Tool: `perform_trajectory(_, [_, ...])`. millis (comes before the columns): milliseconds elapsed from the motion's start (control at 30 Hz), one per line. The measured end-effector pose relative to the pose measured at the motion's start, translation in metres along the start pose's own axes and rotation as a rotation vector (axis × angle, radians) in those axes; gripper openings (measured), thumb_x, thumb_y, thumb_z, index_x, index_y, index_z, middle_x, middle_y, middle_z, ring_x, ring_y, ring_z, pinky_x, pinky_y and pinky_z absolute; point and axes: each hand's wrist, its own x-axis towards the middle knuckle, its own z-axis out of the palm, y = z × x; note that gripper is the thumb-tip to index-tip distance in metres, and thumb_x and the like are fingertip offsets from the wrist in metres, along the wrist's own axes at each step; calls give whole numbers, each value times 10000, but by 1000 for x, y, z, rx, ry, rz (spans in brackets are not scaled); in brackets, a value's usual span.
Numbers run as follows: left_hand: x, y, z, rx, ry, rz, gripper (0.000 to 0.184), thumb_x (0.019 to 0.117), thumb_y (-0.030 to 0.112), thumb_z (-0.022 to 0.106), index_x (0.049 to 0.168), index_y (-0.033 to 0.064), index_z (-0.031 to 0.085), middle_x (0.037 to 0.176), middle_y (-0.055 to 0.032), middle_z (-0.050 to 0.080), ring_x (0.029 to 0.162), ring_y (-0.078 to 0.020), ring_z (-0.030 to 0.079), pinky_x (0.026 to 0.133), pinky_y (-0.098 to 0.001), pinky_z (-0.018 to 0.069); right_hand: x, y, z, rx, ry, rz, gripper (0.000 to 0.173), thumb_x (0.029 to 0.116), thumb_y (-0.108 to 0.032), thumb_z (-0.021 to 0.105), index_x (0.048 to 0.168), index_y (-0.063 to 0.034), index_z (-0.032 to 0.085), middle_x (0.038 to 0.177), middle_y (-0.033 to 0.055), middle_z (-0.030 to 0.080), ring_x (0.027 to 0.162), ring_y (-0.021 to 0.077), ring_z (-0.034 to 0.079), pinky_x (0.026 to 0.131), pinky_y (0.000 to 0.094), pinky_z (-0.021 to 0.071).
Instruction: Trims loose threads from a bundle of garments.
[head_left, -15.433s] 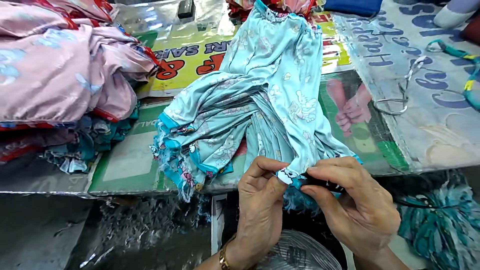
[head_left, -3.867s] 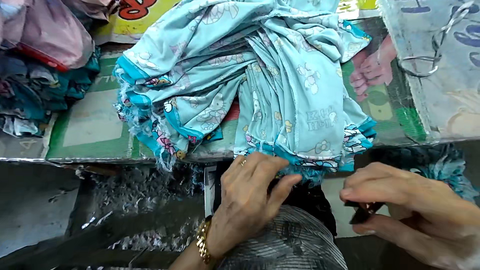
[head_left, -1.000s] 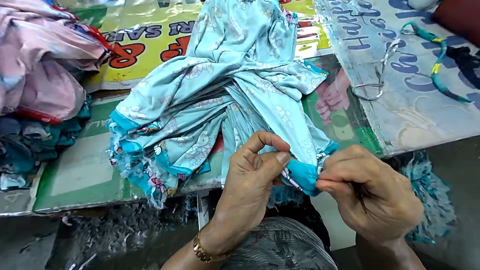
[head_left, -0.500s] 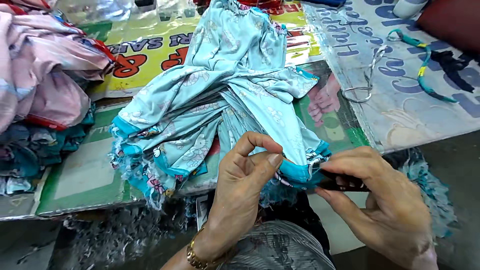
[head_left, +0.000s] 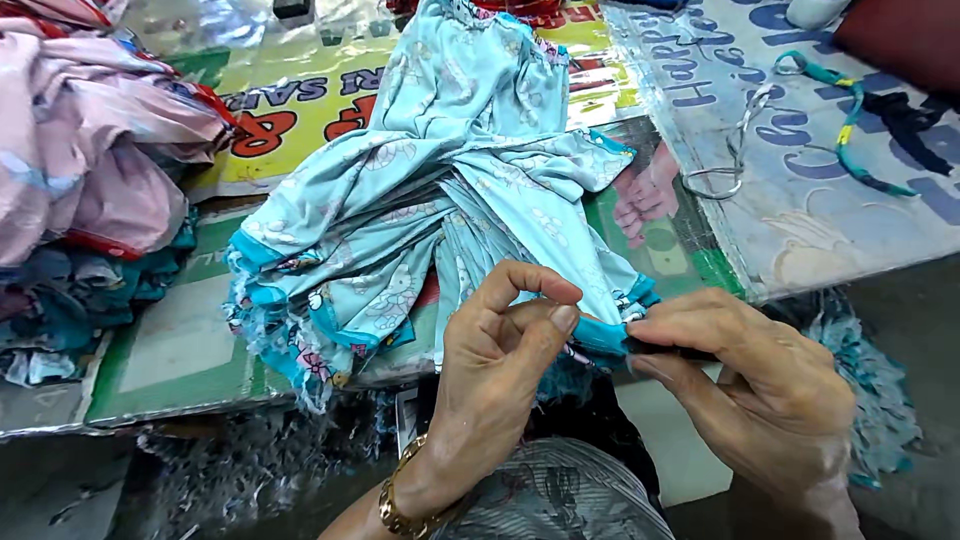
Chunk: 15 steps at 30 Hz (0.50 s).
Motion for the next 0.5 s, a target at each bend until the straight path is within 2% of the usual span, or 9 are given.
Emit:
perform_trajectory(100, [0, 1, 0, -1, 3, 3, 149, 995, 52, 620, 1130, 99, 658, 805, -12, 710, 750, -46, 687, 769, -206, 575, -1, 2, -3, 99, -26, 59, 182, 997, -253, 696, 1096, -101, 694, 996, -27, 704, 895, -23, 651, 767, 112, 540])
perform_trajectory(200, [0, 0, 1, 28, 7, 20, 154, 995, 58, 626, 1138, 106, 655, 806, -3, 716, 755, -43, 694, 771, -202, 578, 1, 2, 1, 158, -62, 81, 327, 961, -332, 737, 1179, -118, 620, 947, -48, 617, 807, -69, 556, 676, 66, 457])
perform_trajectory(267, [0, -3, 2, 44, 4, 32, 165, 994, 48, 623, 1147, 104, 651, 802, 7, 712, 744, -30, 682, 757, -191, 572, 5, 1, 13, 86, -24, 18, 256, 974, -280, 726, 1103, -73, 649, 876, -13, 607, 760, -47, 540, 656, 73, 428])
perform_trajectory(333, [0, -7, 2, 43, 8, 31, 174, 990, 39, 624, 1149, 100, 656, 792, 12, 704, 720, -16, 660, 727, -174, 559, 11, 2, 22, 70, 36, -23, 143, 1004, -198, 679, 991, -57, 666, 844, 0, 616, 755, -29, 573, 666, 86, 462])
perform_trajectory(400, [1, -9, -3, 28, 10, 11, 168, 994, 37, 614, 1144, 99, 658, 784, 13, 700, 716, -14, 653, 725, -174, 554, 17, 7, 20, 231, 80, 47, 124, 1041, -215, 619, 973, -114, 640, 846, -59, 601, 743, -54, 568, 652, 86, 480])
perform_trajectory(500, [0, -10, -13, -11, 33, -29, 153, 1007, 65, 614, 1148, 103, 659, 801, -17, 703, 740, -43, 671, 752, -204, 569, 22, 18, 7, 456, 185, 132, 171, 1058, -321, 577, 931, -234, 651, 769, -150, 563, 626, -50, 514, 553, 127, 448])
